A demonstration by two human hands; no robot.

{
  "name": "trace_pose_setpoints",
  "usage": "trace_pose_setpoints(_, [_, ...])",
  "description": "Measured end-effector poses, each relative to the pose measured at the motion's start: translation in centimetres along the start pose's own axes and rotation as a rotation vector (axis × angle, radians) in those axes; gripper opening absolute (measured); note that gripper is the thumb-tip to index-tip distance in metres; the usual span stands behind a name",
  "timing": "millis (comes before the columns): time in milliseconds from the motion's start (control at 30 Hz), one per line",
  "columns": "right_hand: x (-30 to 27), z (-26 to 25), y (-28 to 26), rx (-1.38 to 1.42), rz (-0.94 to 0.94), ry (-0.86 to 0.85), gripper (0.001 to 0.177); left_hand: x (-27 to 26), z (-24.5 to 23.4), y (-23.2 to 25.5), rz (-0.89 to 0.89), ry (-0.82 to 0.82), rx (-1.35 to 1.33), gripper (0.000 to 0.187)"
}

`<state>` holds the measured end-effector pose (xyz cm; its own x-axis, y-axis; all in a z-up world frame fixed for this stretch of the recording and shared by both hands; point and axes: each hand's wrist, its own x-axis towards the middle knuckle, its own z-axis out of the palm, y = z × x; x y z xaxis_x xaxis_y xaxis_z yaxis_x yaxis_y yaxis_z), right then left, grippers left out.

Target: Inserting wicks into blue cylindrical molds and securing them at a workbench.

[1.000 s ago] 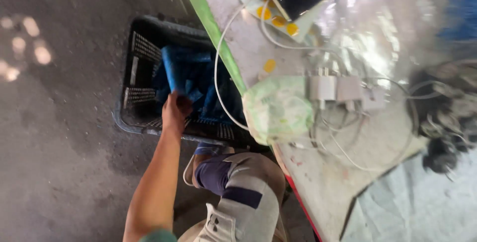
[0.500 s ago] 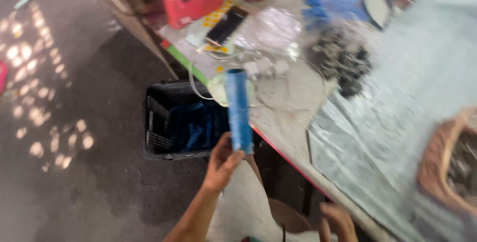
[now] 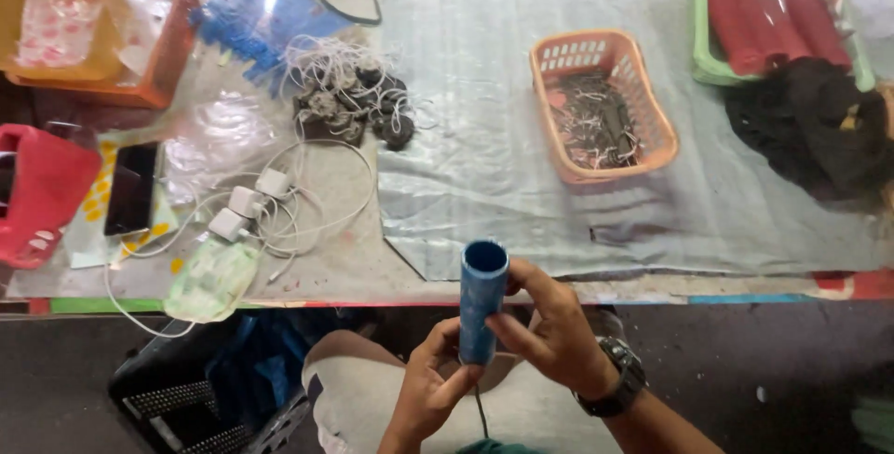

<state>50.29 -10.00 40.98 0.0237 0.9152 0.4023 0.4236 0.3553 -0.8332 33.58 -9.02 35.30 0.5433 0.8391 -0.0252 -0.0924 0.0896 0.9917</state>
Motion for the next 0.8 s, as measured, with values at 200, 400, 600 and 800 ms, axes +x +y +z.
trace_pose_setpoints(200, [-0.4, -0.3, 2.9, 0.342, 0.485, 0.043, 0.054, -1.6, 0.9, -1.8, 0.004, -0.060, -0.043, 0.051])
trace_pose_setpoints(400, [-2.9, 1.7, 7.9, 1.154, 0.805, 0.238, 0.038, -1.6, 1.5, -0.5, 0.029, -0.013, -0.104, 0.040])
trace_pose_setpoints(600, [-4.6, 3.6, 8.8, 1.545, 1.136, 0.415, 0.041, 0.4, 2.3, 1.9, 0.293, 0.263, 0.329, 0.048])
trace_pose_setpoints(800, [-5.4, 3.5, 8.5, 1.678, 1.170, 0.410, 0.032, 1.7, 2.6, 2.9, 0.482, 0.294, 0.678, 0.052])
